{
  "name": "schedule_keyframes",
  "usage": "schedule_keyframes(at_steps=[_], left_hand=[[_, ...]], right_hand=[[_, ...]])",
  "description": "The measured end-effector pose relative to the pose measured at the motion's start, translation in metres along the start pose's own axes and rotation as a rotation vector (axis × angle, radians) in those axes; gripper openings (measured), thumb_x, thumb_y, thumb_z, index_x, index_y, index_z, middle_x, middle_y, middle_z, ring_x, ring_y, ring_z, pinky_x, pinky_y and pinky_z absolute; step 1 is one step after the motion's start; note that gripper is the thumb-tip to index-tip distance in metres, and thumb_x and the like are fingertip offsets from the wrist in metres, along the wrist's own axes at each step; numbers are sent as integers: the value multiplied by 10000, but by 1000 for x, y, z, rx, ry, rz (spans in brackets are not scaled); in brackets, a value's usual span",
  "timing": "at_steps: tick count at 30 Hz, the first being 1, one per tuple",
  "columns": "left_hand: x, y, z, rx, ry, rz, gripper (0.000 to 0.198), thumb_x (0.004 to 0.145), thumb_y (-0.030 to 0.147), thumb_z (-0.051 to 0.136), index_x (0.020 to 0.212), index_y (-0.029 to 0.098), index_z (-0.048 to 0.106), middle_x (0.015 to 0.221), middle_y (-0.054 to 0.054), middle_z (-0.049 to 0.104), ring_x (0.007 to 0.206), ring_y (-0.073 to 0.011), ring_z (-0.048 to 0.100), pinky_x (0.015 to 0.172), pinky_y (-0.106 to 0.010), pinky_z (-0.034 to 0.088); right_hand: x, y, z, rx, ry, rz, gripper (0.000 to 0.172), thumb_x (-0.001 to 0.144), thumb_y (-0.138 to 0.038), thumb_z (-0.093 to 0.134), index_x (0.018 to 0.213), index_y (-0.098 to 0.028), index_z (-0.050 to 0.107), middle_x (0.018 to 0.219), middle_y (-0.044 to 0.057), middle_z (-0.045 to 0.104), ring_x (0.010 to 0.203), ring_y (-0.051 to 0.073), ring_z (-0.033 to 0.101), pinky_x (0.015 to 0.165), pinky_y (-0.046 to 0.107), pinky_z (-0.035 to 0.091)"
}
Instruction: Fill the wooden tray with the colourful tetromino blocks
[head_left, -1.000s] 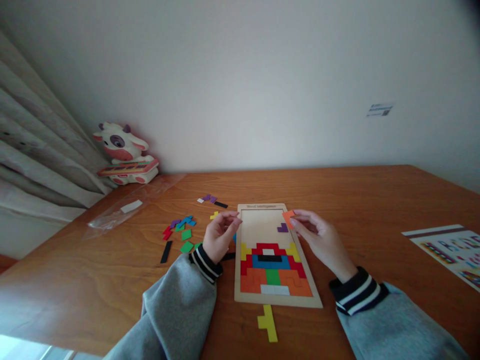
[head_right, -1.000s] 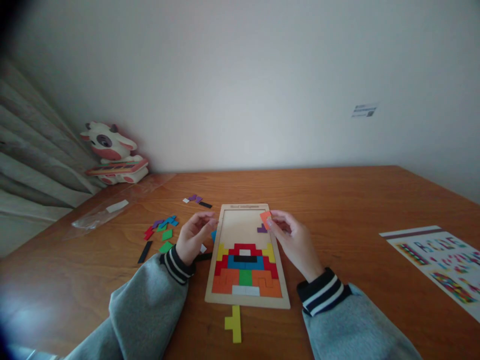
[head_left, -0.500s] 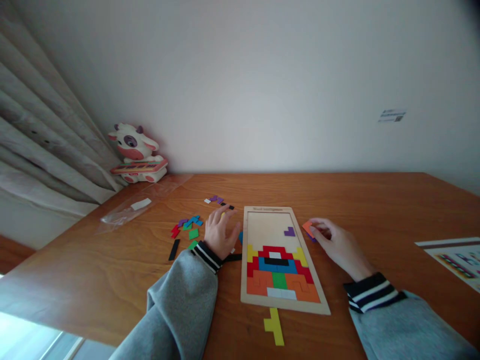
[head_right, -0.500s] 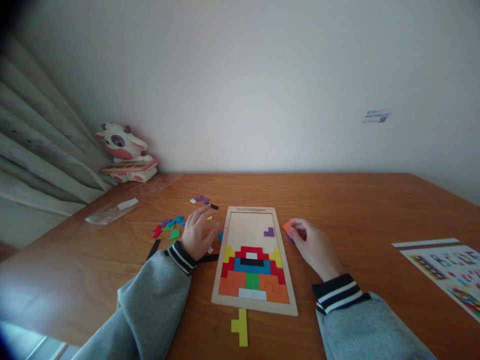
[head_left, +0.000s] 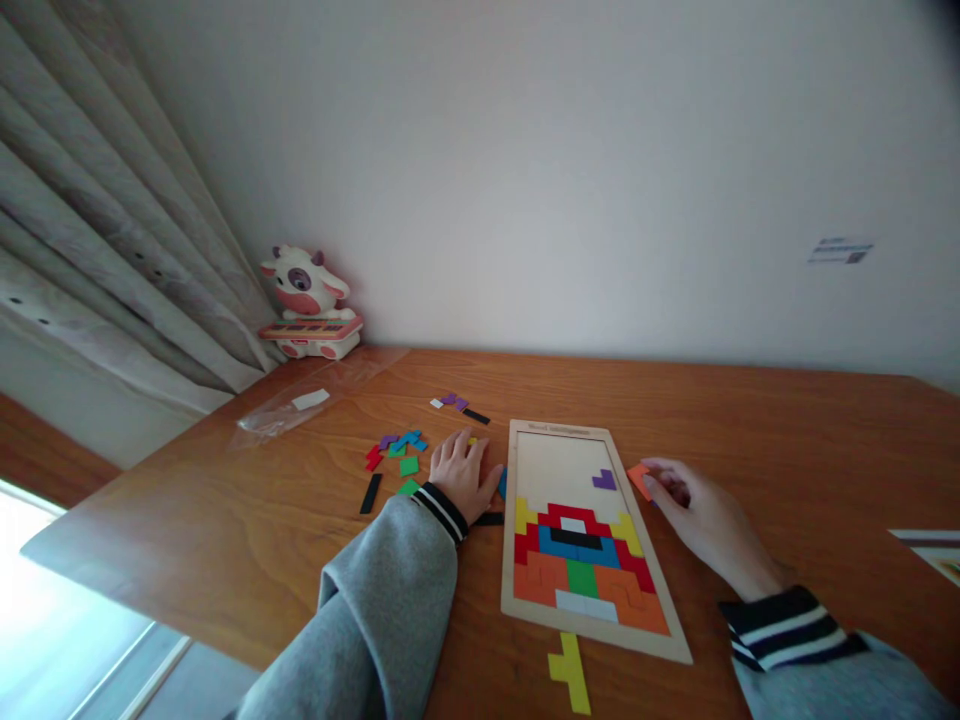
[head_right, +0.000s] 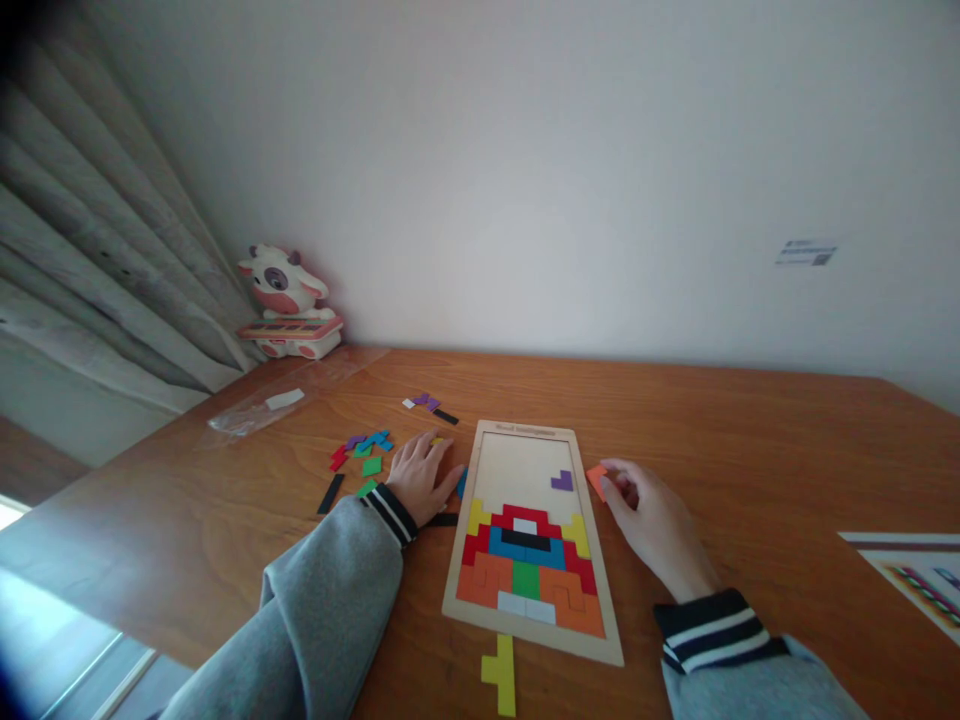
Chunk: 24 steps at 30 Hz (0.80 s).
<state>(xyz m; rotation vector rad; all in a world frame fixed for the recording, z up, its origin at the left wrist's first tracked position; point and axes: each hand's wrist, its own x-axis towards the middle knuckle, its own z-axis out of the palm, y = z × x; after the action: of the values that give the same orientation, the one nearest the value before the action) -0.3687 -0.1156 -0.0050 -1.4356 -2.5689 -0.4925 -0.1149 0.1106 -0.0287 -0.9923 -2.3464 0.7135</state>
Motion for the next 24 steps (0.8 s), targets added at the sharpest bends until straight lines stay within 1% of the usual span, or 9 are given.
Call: schedule_keyframes(at_steps=[4,6,7,9,12,15,17,20,24], left_hand=[[-1,-13,-2,110,25,-318,846,766,777,496,1378,193,508,1541,-221,303,1391,-521,227,1041,-742,164],[-2,-22,-2,144,-5,-424,955,731,846,439,1415,180,463,1535,-249,299,1388,-540,213,1020,-758,161],[-2,-25,-3,156,-18,-432,963,735,852,419,1420,176,454,1526,-252,315,1389,-529,225,1028,-748,164],[-1,-28,-4,174,-24,-389,916,766,823,416,1404,168,467,1504,-244,362,1388,-494,266,1061,-705,178],[1,-27,-9,185,-18,-305,714,862,686,441,1349,170,519,1454,-215,443,1351,-434,360,1081,-625,258],[5,-29,-18,200,-18,-273,474,946,487,435,1289,185,561,1423,-178,474,1254,-377,475,1009,-536,397],[8,-35,-24,220,-10,-263,394,962,394,432,1241,164,589,1404,-176,479,1210,-351,513,978,-479,437],[11,-53,-31,230,-18,-254,373,937,398,498,1174,137,621,1294,-177,553,1177,-330,540,981,-427,444],[11,-75,-37,174,-63,-250,298,898,366,564,1103,169,654,1113,-126,653,1041,-287,624,907,-373,488]], right_hand=[[0,2,1,-2,11,-21,385,858,-501,475,1072,-228,642,925,86,719,790,249,665,709,384,533],[0,1,1,-8,15,-21,382,854,-503,476,1065,-232,644,912,83,718,774,248,663,702,385,534],[0,1,1,-13,13,-22,384,856,-502,474,1069,-231,643,912,83,717,772,247,661,702,386,534],[-1,0,0,-26,3,-22,395,859,-505,470,1080,-225,641,917,85,713,773,247,656,703,389,531],[-1,0,0,-39,-9,-12,418,861,-518,466,1091,-217,643,938,93,705,797,252,650,722,397,526],[-1,0,0,-31,-13,-3,422,860,-521,468,1097,-217,642,976,94,701,827,255,650,745,401,522],[0,1,0,-19,-16,-6,423,861,-519,468,1104,-218,639,983,93,702,834,254,651,745,396,522],[0,1,-1,-13,-13,-9,430,859,-521,471,1107,-214,643,973,94,705,830,255,654,738,392,524],[0,2,0,-18,6,-23,428,864,-512,477,1099,-205,660,1011,113,700,839,257,656,755,399,530]])
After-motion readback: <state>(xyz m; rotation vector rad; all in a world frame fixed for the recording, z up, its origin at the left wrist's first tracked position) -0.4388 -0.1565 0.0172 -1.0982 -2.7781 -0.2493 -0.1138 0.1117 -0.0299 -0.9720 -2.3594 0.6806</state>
